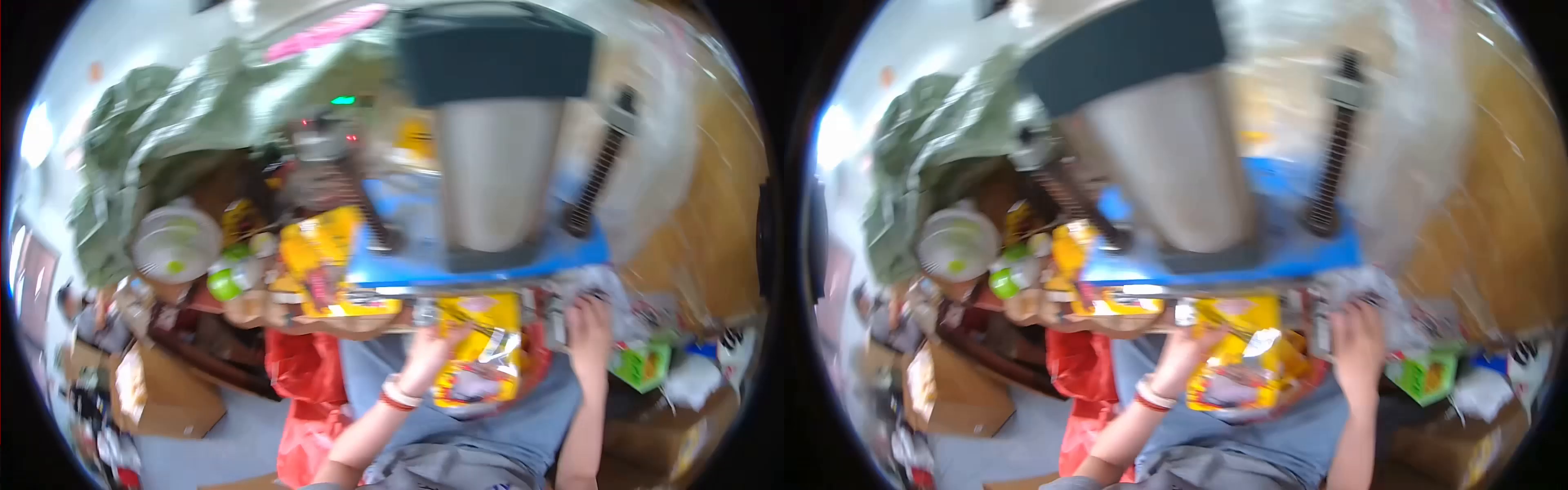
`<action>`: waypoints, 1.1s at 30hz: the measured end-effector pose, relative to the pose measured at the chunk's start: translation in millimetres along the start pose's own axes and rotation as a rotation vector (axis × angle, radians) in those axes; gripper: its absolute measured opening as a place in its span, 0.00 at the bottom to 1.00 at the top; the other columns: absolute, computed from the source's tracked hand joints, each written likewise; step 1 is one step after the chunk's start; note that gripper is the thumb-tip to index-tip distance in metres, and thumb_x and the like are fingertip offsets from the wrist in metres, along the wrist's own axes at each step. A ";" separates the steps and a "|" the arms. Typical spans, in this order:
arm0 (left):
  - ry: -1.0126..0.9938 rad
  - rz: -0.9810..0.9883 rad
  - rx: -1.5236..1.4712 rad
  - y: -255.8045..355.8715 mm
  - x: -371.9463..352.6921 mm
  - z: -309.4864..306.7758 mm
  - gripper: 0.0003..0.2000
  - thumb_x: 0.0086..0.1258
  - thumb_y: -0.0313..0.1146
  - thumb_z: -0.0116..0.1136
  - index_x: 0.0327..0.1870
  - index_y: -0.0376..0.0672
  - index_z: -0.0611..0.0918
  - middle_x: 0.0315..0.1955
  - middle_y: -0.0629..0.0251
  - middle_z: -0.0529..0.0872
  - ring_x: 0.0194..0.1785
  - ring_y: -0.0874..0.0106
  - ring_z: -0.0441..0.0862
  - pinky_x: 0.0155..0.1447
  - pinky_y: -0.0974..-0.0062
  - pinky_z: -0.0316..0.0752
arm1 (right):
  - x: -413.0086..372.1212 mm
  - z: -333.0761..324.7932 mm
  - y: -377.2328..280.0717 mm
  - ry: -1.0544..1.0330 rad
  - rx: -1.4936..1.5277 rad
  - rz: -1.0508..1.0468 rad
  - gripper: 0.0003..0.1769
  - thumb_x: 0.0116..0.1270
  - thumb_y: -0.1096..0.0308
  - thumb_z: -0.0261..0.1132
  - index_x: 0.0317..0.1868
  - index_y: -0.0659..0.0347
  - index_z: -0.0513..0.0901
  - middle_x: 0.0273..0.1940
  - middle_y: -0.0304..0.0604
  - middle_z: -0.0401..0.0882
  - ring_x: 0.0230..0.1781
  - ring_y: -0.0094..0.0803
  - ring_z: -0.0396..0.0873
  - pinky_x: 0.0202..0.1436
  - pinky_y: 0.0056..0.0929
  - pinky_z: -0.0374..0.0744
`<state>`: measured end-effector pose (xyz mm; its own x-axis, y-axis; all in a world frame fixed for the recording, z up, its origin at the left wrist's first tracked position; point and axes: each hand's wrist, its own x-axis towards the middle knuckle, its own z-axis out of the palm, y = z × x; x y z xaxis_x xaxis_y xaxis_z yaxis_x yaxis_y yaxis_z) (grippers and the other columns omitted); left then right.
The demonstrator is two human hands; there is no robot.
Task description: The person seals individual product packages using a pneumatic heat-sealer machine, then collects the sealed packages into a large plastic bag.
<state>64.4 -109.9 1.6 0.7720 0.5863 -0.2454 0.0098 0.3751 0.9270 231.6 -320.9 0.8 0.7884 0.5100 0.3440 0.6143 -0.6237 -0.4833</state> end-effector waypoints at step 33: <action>1.224 0.135 1.230 117.1 70.3 -432.6 0.56 0.50 0.58 0.75 0.79 0.52 0.55 0.75 0.32 0.47 0.76 0.35 0.52 0.76 0.48 0.59 | -7.3 15.2 0.5 0.084 0.006 -0.008 0.11 0.73 0.69 0.54 0.42 0.67 0.80 0.38 0.55 0.78 0.41 0.51 0.75 0.48 0.44 0.72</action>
<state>-155.1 285.9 -29.8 -0.0726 0.9415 0.3291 0.8766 -0.0971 0.4713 225.7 -316.0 -14.2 0.7834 0.4634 0.4143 0.6208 -0.6161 -0.4848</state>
